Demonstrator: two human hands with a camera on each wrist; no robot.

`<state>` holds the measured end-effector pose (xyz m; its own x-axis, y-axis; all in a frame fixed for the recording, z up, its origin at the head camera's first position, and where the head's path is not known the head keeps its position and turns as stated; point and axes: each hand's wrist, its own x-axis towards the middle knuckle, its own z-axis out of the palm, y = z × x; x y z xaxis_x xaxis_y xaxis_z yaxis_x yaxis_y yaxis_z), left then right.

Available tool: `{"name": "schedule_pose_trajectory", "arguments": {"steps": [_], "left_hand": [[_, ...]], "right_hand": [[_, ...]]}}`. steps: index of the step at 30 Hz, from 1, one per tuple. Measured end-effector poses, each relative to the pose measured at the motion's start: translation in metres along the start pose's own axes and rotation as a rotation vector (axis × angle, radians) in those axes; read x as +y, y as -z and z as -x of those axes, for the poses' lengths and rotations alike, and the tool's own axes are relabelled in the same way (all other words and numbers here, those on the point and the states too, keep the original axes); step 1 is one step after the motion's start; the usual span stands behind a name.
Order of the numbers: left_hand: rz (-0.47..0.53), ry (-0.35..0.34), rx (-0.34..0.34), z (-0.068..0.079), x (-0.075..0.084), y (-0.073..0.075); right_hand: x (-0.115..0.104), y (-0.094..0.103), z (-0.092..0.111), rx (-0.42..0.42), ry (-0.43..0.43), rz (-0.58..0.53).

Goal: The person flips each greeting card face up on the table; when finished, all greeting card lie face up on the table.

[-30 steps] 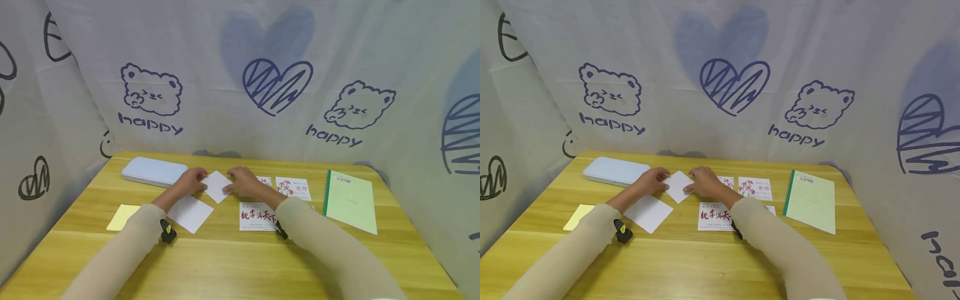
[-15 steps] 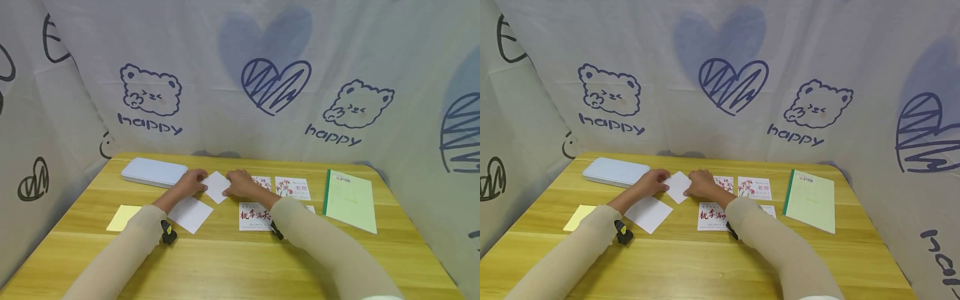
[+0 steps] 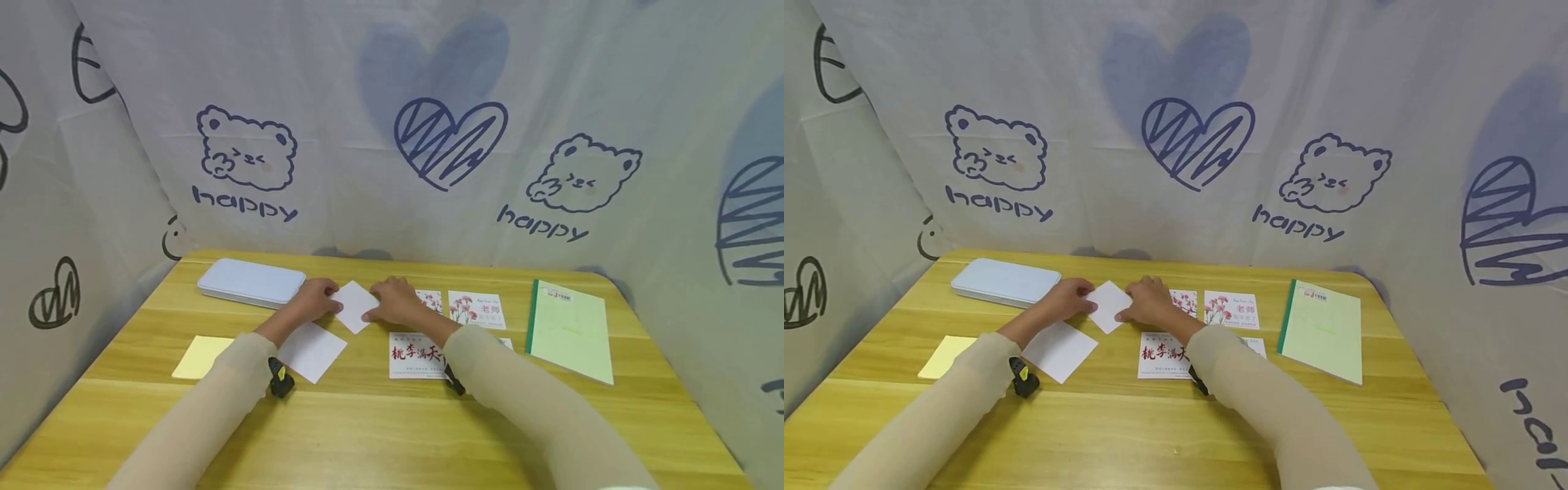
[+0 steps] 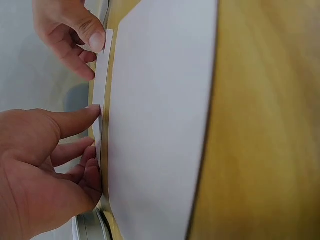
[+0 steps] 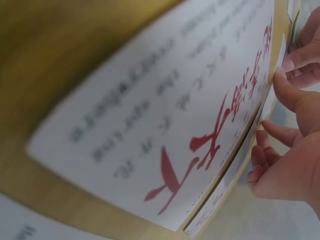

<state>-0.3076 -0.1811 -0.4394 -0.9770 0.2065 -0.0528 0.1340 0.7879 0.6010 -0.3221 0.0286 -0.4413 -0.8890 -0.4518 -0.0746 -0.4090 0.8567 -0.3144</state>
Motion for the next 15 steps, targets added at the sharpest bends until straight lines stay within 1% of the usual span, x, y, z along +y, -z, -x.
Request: {"name": "schedule_pose_trajectory", "arguments": {"steps": [2, 5, 9, 13, 15], "left_hand": [[0.001, 0.021, -0.003, -0.0003, 0.0017, 0.0001], [0.006, 0.039, 0.011, -0.0009, 0.0033, -0.0001], [0.034, 0.075, 0.033, -0.0010, 0.0052, -0.0005], [0.091, 0.133, 0.051, -0.0026, 0.0069, -0.0013], [0.122, 0.146, 0.069, -0.0037, 0.0070, -0.0021]], "right_hand": [[0.0015, -0.0001, 0.0008, -0.003, 0.012, -0.002], [0.0018, 0.0001, 0.0016, -0.007, 0.021, -0.005], [0.0010, -0.0007, 0.0017, -0.011, 0.006, 0.005], [-0.0001, -0.0008, 0.0021, -0.002, -0.006, 0.015], [-0.0009, -0.0001, 0.0031, 0.005, -0.009, 0.019]]}}
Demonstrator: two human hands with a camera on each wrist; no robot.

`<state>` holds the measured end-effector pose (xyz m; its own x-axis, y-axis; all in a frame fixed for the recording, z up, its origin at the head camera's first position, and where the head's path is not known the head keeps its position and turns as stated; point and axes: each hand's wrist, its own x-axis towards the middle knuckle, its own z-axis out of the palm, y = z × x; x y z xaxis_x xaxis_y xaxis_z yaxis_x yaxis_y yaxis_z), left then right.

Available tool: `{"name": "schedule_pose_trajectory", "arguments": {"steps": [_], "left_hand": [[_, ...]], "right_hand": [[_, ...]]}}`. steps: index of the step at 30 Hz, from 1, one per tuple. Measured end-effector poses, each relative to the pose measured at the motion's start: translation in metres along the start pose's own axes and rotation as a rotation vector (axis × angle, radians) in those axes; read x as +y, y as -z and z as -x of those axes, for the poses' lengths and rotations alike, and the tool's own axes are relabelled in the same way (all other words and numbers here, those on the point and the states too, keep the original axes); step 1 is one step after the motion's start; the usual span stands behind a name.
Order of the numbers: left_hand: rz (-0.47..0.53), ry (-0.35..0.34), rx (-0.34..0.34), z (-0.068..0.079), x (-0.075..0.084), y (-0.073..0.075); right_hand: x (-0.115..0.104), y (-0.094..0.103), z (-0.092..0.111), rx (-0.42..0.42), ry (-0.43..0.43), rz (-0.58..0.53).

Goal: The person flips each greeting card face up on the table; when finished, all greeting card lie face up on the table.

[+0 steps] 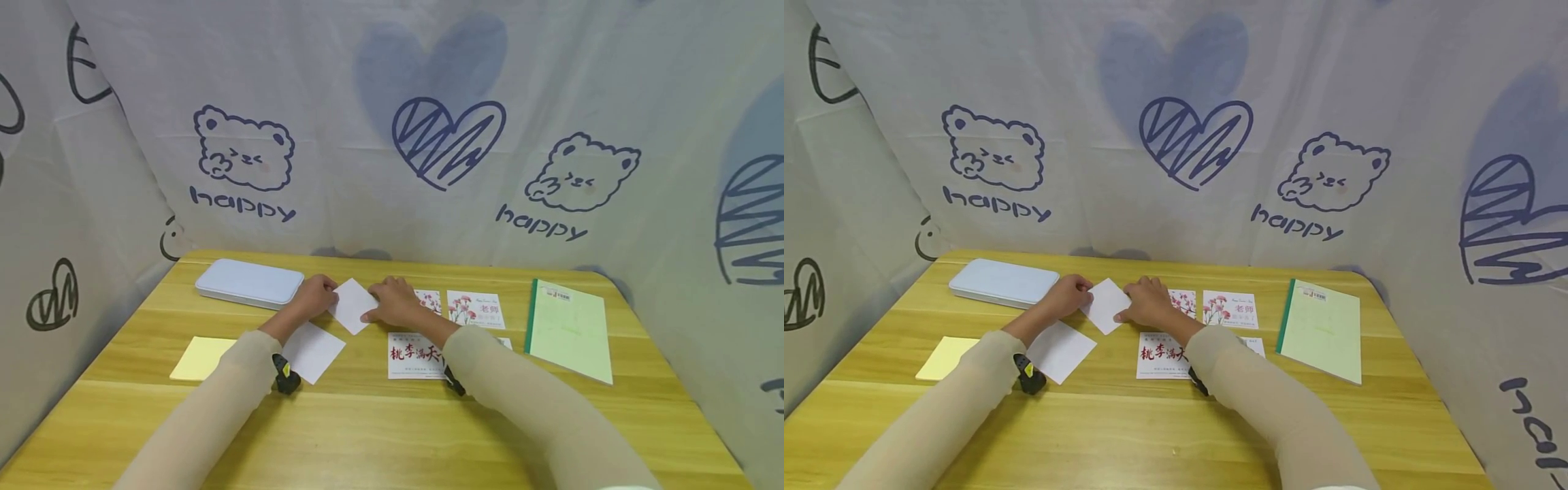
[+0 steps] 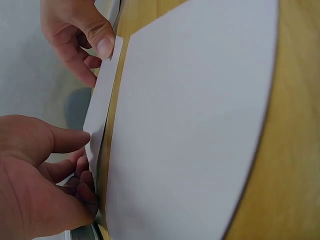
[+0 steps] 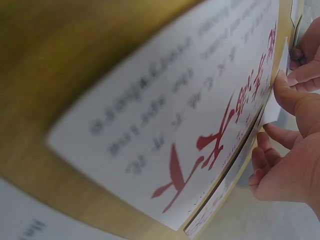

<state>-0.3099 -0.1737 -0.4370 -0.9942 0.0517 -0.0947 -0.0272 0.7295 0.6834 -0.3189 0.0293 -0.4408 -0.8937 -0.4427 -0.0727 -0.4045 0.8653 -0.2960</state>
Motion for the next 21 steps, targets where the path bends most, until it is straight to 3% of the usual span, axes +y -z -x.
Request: {"name": "schedule_pose_trajectory", "arguments": {"steps": [9, 15, 21], "left_hand": [[0.194, -0.017, 0.028, 0.002, 0.003, 0.001], [0.219, -0.041, 0.039, 0.005, 0.010, 0.005], [0.295, -0.064, 0.040, 0.017, 0.016, 0.013]], "right_hand": [[0.000, -0.001, -0.001, 0.033, -0.017, -0.024], [0.001, 0.003, 0.001, 0.085, -0.003, -0.057], [0.002, 0.016, 0.014, 0.146, 0.040, -0.205]]}}
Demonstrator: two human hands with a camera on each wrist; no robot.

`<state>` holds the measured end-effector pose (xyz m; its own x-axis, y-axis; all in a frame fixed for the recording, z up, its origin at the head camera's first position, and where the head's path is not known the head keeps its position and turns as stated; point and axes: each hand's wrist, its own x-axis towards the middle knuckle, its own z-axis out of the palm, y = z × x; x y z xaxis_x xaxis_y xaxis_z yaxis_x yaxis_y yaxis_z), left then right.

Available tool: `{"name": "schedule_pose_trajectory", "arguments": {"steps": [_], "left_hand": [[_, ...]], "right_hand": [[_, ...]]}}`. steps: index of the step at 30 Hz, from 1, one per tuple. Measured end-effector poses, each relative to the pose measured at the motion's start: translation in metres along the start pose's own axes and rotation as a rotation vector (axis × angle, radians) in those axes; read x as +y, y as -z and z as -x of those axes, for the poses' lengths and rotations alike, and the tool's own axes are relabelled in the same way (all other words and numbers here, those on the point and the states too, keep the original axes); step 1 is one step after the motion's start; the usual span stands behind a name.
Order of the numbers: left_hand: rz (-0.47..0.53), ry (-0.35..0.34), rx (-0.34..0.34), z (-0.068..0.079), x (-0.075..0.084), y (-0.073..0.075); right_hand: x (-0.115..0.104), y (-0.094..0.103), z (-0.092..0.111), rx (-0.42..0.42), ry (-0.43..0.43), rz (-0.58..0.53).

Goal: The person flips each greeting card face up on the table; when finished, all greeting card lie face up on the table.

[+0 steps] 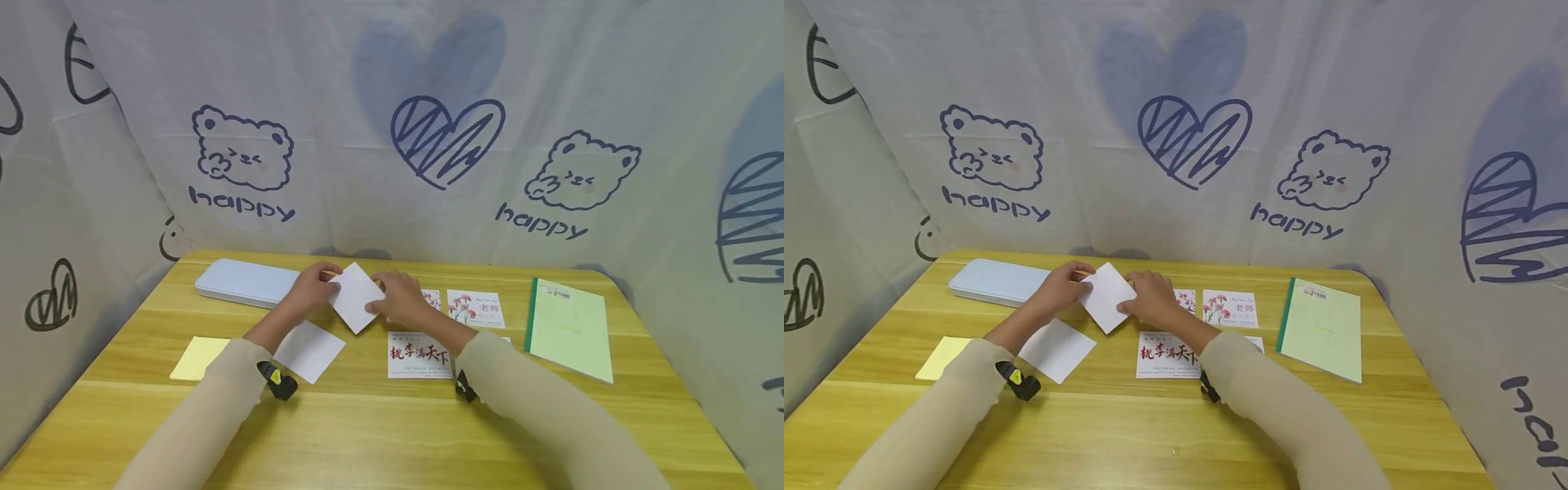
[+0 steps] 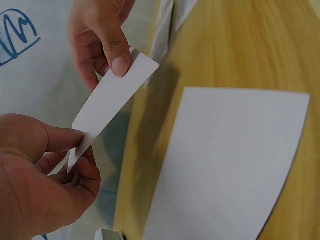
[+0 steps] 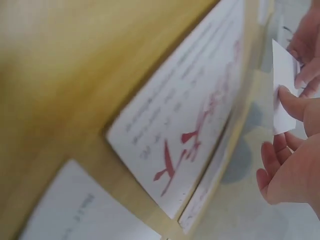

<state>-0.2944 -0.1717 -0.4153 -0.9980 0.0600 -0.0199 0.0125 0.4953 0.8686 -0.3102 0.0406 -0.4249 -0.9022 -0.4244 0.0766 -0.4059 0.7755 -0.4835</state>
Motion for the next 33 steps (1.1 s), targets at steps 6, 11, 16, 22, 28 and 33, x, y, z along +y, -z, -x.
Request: {"name": "schedule_pose_trajectory", "arguments": {"steps": [6, 11, 16, 22, 28, 33], "left_hand": [[0.089, -0.018, -0.026, 0.020, 0.014, 0.006], [0.131, -0.079, -0.058, 0.040, 0.026, 0.006], [0.154, -0.097, -0.090, 0.057, 0.036, 0.000], [0.217, -0.113, -0.170, 0.068, 0.045, -0.012], [0.234, -0.097, -0.178, 0.072, 0.043, -0.014], [0.246, -0.078, -0.188, 0.072, 0.042, -0.016]], "right_hand": [[-0.001, 0.016, 0.024, 0.030, 0.044, -0.317], [-0.001, 0.031, 0.054, 0.022, 0.107, -0.497], [0.002, 0.047, 0.088, 0.022, 0.146, -0.512], [0.005, 0.061, 0.123, 0.032, 0.132, -0.465], [0.008, 0.065, 0.136, -0.017, 0.191, -0.454], [0.010, 0.067, 0.137, -0.034, 0.227, -0.438]]}}
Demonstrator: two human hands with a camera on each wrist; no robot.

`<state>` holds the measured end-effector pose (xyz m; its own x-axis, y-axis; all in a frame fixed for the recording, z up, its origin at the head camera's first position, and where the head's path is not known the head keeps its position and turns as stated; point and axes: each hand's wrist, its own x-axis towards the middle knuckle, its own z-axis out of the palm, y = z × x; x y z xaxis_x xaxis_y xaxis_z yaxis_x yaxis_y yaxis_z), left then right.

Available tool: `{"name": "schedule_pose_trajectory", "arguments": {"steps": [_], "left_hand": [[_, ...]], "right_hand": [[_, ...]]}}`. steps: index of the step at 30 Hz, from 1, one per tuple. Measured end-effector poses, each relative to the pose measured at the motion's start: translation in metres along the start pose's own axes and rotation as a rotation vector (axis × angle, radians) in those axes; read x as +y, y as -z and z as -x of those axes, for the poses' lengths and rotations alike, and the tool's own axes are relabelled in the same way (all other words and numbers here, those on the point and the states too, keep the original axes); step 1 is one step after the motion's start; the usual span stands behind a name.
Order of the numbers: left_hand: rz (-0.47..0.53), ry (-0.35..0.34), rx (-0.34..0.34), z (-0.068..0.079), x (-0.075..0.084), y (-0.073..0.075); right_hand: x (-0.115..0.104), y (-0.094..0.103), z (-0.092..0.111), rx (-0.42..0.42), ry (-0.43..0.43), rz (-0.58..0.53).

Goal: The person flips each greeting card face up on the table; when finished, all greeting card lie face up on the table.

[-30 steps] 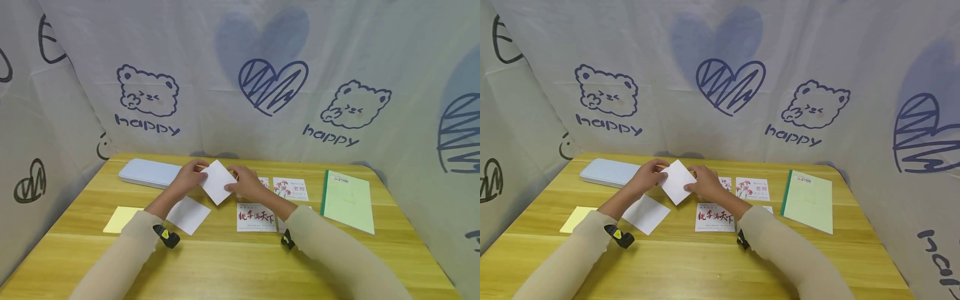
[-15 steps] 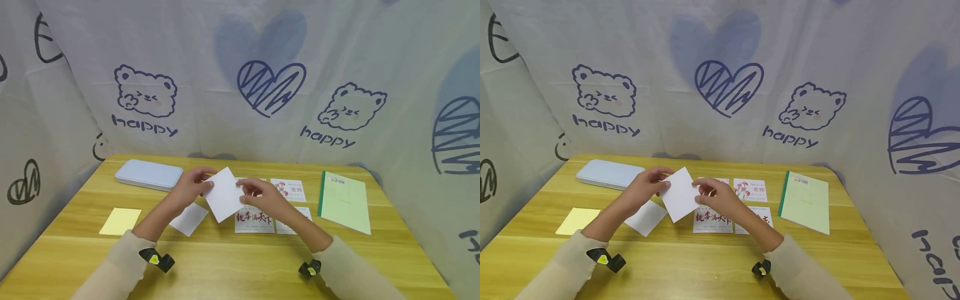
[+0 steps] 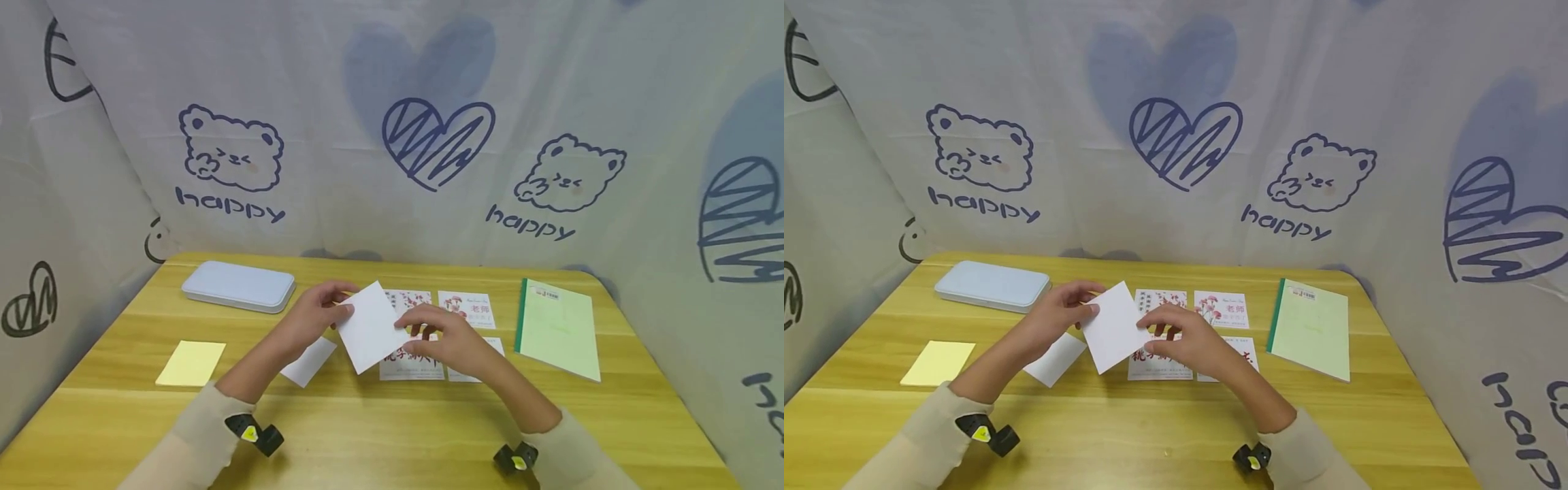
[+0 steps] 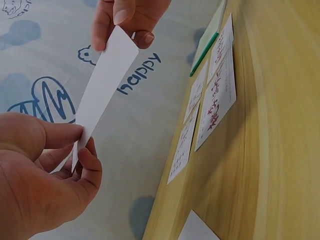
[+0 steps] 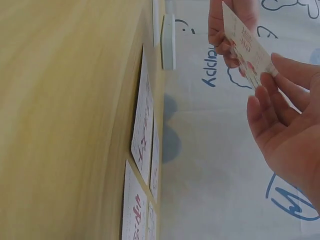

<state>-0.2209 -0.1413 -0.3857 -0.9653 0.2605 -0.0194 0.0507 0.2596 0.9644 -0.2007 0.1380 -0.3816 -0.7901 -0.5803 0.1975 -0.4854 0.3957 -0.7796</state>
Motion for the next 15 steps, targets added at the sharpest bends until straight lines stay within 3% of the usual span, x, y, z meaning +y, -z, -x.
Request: {"name": "schedule_pose_trajectory", "arguments": {"steps": [6, 15], "left_hand": [[0.011, -0.007, -0.012, 0.0001, 0.0006, 0.0002], [0.116, -0.081, -0.029, 0.0027, 0.0053, 0.0059]], "right_hand": [[0.0007, 0.0026, -0.0004, 0.043, -0.026, 0.017], [0.0060, 0.0076, 0.0006, 0.209, -0.153, -0.183]]}}
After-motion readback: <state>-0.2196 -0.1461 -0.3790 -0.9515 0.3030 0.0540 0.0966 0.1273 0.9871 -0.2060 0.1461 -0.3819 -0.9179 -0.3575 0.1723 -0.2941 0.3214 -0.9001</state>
